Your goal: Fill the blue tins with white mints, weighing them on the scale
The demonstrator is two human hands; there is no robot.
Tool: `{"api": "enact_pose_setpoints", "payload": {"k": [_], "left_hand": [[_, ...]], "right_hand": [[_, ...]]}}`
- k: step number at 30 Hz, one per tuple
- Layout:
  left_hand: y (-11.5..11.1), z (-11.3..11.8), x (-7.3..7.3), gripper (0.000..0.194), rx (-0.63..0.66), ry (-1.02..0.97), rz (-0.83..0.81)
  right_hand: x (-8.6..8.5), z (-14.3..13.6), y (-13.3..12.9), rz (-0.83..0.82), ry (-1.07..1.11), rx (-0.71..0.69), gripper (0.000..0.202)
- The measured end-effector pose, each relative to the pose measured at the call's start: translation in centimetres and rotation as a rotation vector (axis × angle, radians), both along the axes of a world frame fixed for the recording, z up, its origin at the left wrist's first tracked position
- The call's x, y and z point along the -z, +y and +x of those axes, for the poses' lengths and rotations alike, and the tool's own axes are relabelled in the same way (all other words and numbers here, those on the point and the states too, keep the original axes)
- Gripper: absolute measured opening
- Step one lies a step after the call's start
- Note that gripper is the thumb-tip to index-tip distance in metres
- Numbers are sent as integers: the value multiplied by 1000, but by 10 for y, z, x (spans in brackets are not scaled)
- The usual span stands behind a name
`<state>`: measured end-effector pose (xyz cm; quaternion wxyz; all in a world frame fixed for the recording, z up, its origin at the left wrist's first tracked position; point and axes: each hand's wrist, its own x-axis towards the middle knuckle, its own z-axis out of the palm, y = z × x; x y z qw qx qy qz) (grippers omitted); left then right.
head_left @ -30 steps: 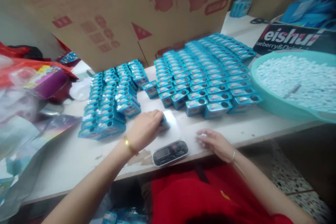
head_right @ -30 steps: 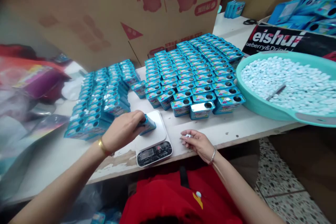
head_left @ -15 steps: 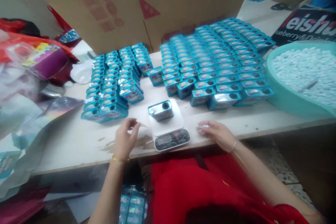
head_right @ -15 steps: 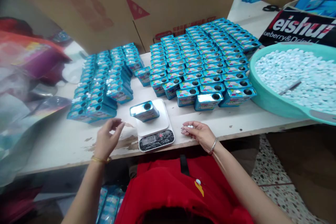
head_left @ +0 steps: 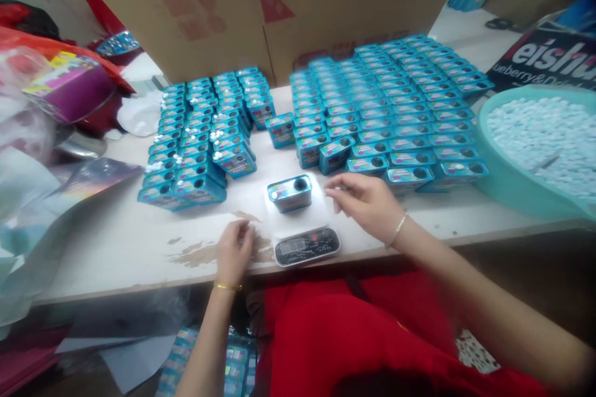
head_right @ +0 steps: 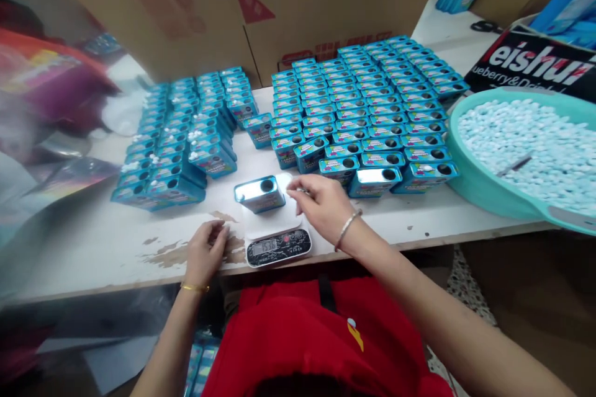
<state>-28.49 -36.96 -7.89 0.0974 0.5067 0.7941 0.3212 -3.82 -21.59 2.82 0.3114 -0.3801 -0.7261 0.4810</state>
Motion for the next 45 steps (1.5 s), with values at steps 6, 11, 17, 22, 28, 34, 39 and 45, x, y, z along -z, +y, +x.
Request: {"api": "enact_pose_setpoints", "payload": {"k": [6, 11, 17, 22, 28, 34, 39, 45], "left_hand": [[5, 6, -22, 22, 39, 24, 92], [13, 18, -52, 16, 54, 133, 288], [20, 29, -70, 18, 95, 244, 444], [19, 26, -63, 15, 19, 247, 418], [18, 32, -61, 21, 60, 259, 413], [27, 44, -72, 30, 133, 303, 430], [37, 49, -76, 31, 173, 424, 356], [45, 57, -76, 31, 209, 468, 331]], "right_hand": [[-13, -48, 24, 390, -168, -247, 8], [-13, -58, 30, 407, -160, -258, 15], [-11, -19, 21, -37, 96, -73, 20], [47, 38, 4, -640, 217, 257, 37], [99, 65, -18, -793, 314, 377, 45], [104, 58, -21, -644, 270, 404, 41], [102, 58, -22, -630, 258, 401, 41], [100, 59, -22, -643, 288, 381, 41]]}}
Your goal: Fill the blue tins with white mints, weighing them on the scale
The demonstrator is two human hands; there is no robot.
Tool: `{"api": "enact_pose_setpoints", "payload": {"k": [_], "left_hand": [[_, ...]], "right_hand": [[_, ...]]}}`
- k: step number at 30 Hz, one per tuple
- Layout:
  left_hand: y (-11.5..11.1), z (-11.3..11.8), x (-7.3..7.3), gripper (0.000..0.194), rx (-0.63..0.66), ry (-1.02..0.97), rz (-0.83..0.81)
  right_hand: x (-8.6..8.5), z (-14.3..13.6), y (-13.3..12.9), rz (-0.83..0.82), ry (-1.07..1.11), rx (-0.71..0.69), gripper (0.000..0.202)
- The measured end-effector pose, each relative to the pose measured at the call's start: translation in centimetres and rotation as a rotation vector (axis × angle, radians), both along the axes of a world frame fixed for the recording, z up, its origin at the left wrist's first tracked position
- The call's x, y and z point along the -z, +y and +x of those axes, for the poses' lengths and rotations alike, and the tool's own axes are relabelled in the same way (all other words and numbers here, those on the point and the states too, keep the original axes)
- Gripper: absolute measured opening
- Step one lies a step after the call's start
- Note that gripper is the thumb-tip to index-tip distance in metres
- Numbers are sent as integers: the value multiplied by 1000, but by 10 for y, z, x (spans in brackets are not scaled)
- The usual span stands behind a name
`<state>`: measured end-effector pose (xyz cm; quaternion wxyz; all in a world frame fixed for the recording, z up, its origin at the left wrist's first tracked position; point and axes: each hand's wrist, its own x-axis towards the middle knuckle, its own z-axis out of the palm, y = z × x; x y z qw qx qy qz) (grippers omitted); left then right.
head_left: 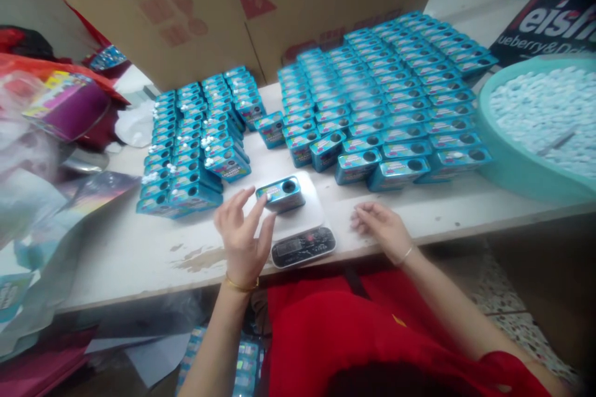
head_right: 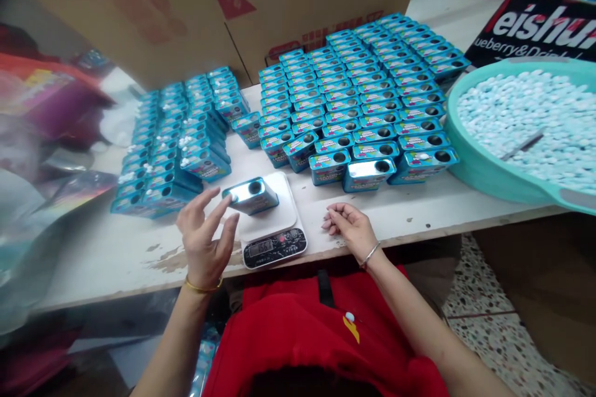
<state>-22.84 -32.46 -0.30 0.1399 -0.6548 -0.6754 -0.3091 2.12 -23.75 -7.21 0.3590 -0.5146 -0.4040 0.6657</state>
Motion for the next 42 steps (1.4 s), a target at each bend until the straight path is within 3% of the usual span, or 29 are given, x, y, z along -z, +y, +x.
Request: {"api": "enact_pose_setpoints", "payload": {"k": [4, 7, 9, 12, 16, 19, 21, 23, 29, 32, 38, 42], "left_hand": [[2, 2, -3, 35, -49, -54, 20], [6, 0, 4, 61, -55, -201, 11], [11, -5, 14, 75, -31, -305, -80], [21, -10, 24, 61, 21, -389, -181], [29, -8, 8, 33, 212, -109, -101], [31, -4, -11, 29, 324, 146, -64], [31, -4, -14, 29, 343, 191, -69], [29, -5, -7, 31, 332, 145, -98], [22, -14, 30, 38, 164, -284, -106], [21, -17, 42, 41, 117, -479, -154], [22, -23, 32, 55, 183, -683, -110], [16, -33, 23, 48, 176, -752, 19]], "right_hand": [[2, 1, 1, -12, 17, -3, 40], [-4, -4, -1, -69, 62, 42, 40], [-15, -14, -6, -157, 167, 40, 38], [-38, -38, -15, -353, 402, -45, 35], [-65, -72, -21, -615, 665, -42, 30], [-72, -89, -17, -640, 763, 65, 31], [-71, -94, -16, -631, 769, 118, 29], [-67, -95, -16, -623, 763, 137, 22], [-58, -77, -18, -473, 667, 97, 7], [-51, -59, -12, -352, 553, 109, 17], [-24, -18, -2, -252, 370, 163, 39], [-6, 0, -6, -275, 302, 175, 39]]}}
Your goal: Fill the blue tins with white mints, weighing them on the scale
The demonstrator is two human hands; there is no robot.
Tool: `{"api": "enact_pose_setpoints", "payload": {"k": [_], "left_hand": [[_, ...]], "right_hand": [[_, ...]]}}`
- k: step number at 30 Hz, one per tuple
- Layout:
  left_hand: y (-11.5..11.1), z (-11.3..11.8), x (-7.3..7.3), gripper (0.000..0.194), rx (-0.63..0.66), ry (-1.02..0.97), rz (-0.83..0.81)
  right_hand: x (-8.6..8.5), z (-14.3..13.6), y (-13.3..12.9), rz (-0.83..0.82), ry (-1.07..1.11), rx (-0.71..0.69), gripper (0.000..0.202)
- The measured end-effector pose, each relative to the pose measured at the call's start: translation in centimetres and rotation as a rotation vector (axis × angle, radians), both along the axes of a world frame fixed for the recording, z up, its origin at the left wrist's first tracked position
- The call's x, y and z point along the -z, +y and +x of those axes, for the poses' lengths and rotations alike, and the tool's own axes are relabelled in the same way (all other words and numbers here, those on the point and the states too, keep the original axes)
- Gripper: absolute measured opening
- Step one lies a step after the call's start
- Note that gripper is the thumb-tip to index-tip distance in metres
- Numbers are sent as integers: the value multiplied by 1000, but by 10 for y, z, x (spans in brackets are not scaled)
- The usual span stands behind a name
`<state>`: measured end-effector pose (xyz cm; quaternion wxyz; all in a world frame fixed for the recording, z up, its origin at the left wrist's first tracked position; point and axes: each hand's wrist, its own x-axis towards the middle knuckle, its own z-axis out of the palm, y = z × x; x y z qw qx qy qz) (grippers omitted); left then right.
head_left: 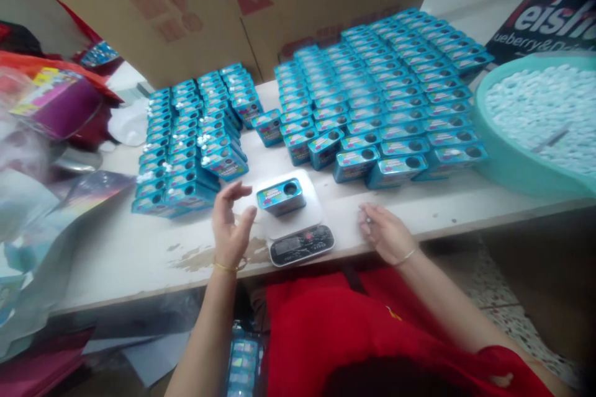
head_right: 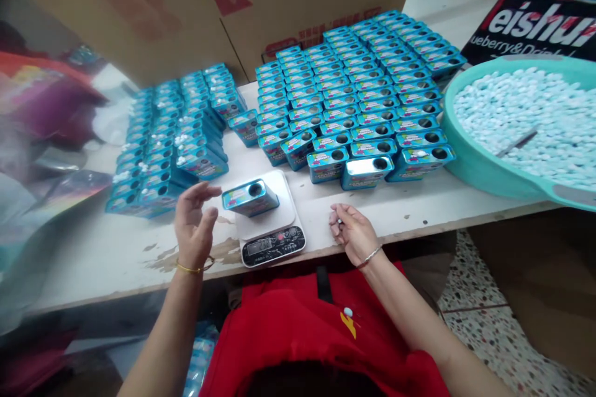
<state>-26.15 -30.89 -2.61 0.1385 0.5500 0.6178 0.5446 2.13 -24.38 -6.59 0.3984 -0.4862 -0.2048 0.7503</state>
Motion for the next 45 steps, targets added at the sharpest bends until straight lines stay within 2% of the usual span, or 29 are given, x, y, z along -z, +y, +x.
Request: {"api": "enact_pose_setpoints", "payload": {"k": [8, 22, 28, 31, 33, 34, 37, 39, 41, 45], "left_hand": [[-6, -6, 1, 42, -38, -4, 7], [1, -2, -2, 46, -9, 95, -31], [5, 6, -3, 57, 56, 158, -73], [11, 7, -5, 57, 129, 300, -136], [19, 2, -9, 47, 149, 426, -141], [25, -3, -12, 42, 119, 477, -122], [54, -23, -19, 38, -96, 534, -72], [80, -38, -20, 37, -196, 543, -108], [107, -50, -16, 37, -204, 558, -146], [154, -59, -2, 35, -108, 570, -110]], "right_hand": [[8, 7, -1, 53, 12, -81, 28], [5, 6, -1, 77, -16, -107, 31], [4, 6, -1, 74, -31, -105, 31], [3, 4, -2, 61, -41, -101, 30], [4, 3, -3, 54, -38, -102, 28], [4, 3, -3, 54, -32, -101, 28], [6, 0, -4, 57, -34, -85, 28], [6, -2, -4, 62, -68, -71, 31], [5, -3, -4, 72, -109, -68, 35], [5, -6, -3, 87, -139, -70, 39]]}}
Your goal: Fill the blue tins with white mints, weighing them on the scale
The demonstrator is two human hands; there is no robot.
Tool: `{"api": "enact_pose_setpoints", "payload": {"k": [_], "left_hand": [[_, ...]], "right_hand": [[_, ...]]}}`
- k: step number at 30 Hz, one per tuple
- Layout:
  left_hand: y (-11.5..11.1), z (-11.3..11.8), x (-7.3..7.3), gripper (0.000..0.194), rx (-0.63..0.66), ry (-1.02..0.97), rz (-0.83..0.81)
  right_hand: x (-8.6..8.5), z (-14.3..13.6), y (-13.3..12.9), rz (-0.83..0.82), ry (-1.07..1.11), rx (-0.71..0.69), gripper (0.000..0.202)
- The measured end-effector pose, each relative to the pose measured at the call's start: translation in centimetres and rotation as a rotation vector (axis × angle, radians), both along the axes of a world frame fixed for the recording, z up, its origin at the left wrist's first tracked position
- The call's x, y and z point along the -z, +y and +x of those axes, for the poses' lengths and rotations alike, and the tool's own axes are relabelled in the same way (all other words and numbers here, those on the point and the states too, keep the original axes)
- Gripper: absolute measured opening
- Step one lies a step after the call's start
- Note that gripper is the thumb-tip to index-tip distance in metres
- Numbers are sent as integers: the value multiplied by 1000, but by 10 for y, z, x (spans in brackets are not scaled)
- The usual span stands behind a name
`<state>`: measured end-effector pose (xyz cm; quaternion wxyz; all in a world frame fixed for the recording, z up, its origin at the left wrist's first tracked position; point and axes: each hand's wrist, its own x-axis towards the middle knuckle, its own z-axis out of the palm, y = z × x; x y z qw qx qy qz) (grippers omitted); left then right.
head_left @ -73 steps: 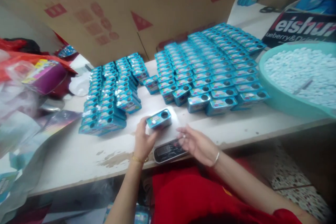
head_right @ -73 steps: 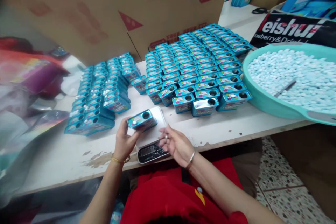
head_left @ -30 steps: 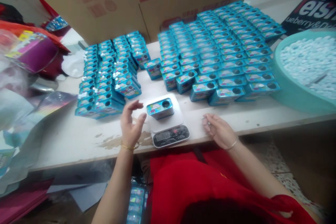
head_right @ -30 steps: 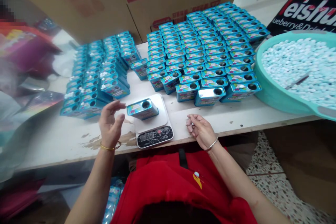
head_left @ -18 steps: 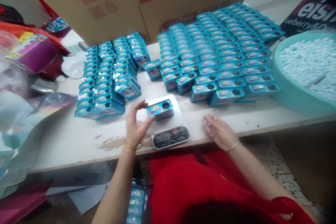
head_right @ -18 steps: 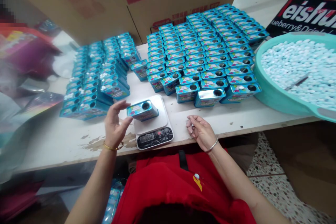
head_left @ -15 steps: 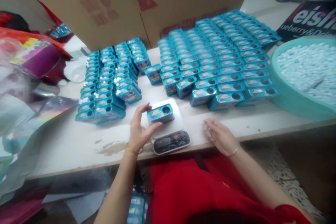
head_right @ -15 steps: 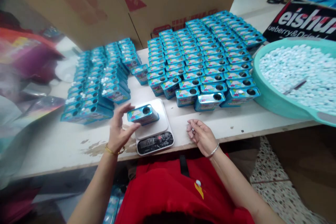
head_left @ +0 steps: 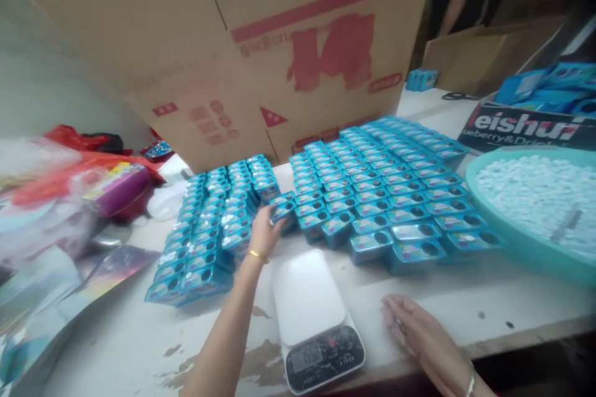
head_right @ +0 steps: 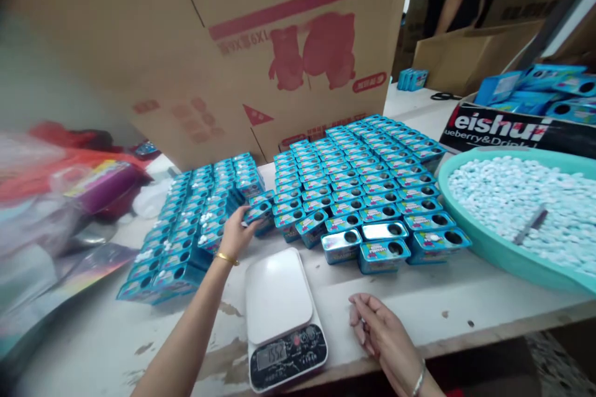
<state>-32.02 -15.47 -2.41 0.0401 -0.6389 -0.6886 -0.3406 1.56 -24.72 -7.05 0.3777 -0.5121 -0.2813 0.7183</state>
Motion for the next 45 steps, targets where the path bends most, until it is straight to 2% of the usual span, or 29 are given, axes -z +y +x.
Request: {"api": "enact_pose_setpoints", "payload": {"k": [3, 6, 9, 11, 13, 16, 19, 22, 25, 27, 29, 31, 35, 38, 41, 43, 45], "left_hand": [[26, -4, -5, 32, -9, 80, 13], [53, -18, -23, 26, -100, 209, -9], [85, -38, -36, 28, -122, 294, -109], [102, -48, -38, 22, -88, 354, -201], [113, -53, -38, 14, -41, 410, -271], [113, -54, -43, 7, 11, 480, -313], [97, -55, -67, 10, 34, 534, -303], [64, -52, -104, 13, 84, 599, -199], [17, -30, -135, 19, 224, 561, -97], [-18, -4, -141, 19, 302, 505, -114], [-49, 25, -135, 15, 353, 452, -202], [-73, 51, -119, 14, 382, 379, -294], [-94, 79, -85, 19, 410, 278, -380], [-95, 81, -78, 29, 427, 282, -364], [-99, 73, -85, 46, 425, 288, -270], [-108, 64, -89, 42, 362, 247, -189], [-121, 54, -86, 30, 226, 147, -120]], "right_hand": [[0, -2, 1, -20, -28, 3, 41], [0, -4, 2, -39, -45, -4, 43], [0, -5, 3, -57, -55, -1, 45], [1, -5, 3, -62, -57, 8, 46], [2, -5, 3, -57, -56, 12, 44], [6, -4, 3, -34, -31, -18, 40], [9, -2, 2, -11, 0, -51, 36], [8, 1, 2, -6, 14, -59, 34], [6, 3, 1, 10, 26, -70, 33], [4, 4, 0, 19, 24, -73, 34], [2, 4, 0, 19, 24, -75, 34], [0, 4, 0, 19, 22, -83, 34], [-4, 2, 0, 33, -2, -97, 34], [-4, 2, 0, 38, 3, -87, 34], [0, 6, 0, 39, 51, -80, 33], [2, 10, 1, 29, 100, -90, 32], [3, 13, 1, 8, 130, -108, 33]]}}
